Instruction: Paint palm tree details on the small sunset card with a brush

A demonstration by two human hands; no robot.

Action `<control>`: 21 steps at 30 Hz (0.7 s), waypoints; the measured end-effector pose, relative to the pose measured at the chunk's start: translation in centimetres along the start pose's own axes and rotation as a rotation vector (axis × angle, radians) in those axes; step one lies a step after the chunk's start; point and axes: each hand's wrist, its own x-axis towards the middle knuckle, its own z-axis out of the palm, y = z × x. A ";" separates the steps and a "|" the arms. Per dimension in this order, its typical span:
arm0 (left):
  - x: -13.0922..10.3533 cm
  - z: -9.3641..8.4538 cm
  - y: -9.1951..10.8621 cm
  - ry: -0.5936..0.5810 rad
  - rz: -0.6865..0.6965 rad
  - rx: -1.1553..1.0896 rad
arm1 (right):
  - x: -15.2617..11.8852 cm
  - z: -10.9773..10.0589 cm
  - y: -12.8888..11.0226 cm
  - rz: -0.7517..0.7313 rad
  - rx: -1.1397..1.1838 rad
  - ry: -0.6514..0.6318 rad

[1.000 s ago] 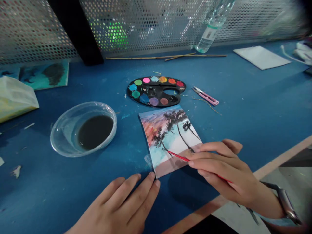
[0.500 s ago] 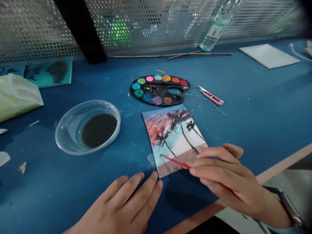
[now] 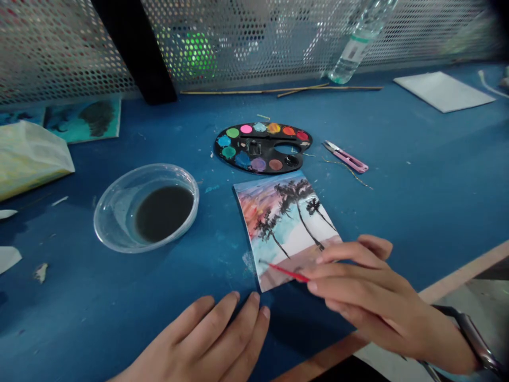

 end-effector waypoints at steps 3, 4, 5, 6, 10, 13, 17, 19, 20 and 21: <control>0.0 -0.1 0.1 0.015 -0.013 -0.001 | -0.1 0.1 0.0 0.054 -0.014 0.004; 0.1 -0.2 0.1 0.022 -0.003 0.003 | -0.1 0.1 0.0 0.035 0.001 -0.019; 0.1 -0.2 0.0 0.025 0.016 0.006 | -0.1 0.1 0.0 0.009 0.019 -0.033; 0.1 -0.2 -0.1 0.021 0.032 0.013 | -0.2 0.1 0.0 -0.006 0.031 -0.035; 0.0 -0.3 -0.3 0.015 0.037 0.025 | -0.4 0.0 0.0 0.073 -0.017 0.044; 0.0 -0.5 -0.2 0.001 0.040 0.034 | -0.4 0.0 0.0 0.025 -0.014 0.014; 0.0 -0.6 0.0 -0.028 0.014 0.024 | -0.2 0.1 -0.1 0.000 -0.020 0.032; 0.0 -0.5 0.0 -0.031 0.009 0.013 | -0.1 0.3 -0.2 0.053 -0.037 0.036; 0.0 -0.5 0.0 -0.028 0.019 0.011 | 0.0 0.3 -0.2 0.062 -0.036 0.021; 0.0 -0.6 -0.1 -0.024 0.035 0.007 | 0.0 0.4 -0.2 0.054 -0.028 0.002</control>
